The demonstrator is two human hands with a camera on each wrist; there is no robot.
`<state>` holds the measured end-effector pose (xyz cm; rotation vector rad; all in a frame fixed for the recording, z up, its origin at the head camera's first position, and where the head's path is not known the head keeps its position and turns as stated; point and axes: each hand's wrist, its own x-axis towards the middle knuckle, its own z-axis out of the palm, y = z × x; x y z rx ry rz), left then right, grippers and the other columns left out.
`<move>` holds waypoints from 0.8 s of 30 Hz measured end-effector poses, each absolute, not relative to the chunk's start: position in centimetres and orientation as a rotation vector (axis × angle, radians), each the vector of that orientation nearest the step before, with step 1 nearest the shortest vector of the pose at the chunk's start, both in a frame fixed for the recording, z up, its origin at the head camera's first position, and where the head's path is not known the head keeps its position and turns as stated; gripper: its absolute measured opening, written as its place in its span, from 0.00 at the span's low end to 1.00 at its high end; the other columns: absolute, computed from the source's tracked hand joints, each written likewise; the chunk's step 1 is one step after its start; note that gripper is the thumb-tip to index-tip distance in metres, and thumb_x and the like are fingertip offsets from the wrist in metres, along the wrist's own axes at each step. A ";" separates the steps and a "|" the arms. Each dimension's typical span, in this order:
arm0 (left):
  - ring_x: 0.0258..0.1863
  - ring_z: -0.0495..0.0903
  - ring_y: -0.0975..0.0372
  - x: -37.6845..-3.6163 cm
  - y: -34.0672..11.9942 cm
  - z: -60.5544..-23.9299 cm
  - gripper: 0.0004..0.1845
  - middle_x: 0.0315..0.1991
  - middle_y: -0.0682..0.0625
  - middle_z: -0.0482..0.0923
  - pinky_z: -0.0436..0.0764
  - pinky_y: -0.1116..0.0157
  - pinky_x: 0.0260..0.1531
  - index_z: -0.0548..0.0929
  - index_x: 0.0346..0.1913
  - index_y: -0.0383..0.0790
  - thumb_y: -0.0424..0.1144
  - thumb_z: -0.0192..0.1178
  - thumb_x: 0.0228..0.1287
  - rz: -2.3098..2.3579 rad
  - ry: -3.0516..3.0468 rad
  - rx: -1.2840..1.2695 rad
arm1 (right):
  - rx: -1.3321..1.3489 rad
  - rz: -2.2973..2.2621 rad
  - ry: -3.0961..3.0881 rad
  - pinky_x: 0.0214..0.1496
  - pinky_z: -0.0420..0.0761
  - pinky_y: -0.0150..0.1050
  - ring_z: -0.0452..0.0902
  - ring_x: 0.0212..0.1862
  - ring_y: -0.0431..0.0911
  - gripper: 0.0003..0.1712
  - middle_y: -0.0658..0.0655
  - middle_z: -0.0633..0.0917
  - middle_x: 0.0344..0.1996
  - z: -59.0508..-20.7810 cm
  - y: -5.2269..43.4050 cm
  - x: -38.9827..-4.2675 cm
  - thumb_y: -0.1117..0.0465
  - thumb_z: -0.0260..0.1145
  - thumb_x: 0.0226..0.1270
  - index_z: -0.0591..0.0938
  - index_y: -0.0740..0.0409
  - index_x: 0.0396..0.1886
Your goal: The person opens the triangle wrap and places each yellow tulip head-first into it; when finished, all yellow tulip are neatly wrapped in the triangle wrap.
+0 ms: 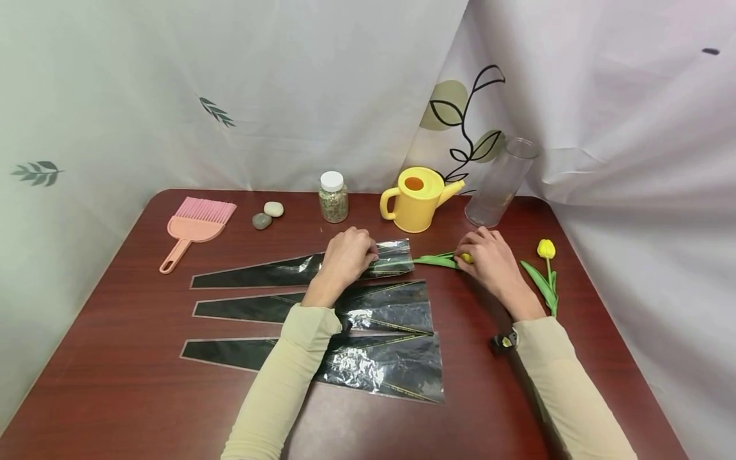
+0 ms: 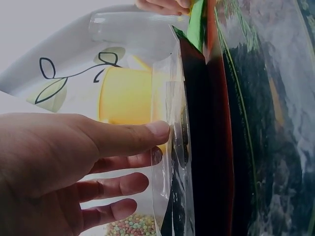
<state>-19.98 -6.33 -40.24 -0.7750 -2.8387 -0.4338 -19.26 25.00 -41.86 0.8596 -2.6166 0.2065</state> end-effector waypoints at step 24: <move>0.34 0.76 0.57 -19.9 -6.0 -40.2 0.02 0.30 0.54 0.80 0.79 0.57 0.35 0.90 0.30 0.46 0.39 0.72 0.58 -0.435 -2.791 -0.807 | 0.916 0.255 -2.599 0.48 0.70 0.46 0.71 0.43 0.49 0.04 0.51 0.83 0.34 -41.6 20.5 -19.7 0.62 0.75 0.54 0.88 0.56 0.28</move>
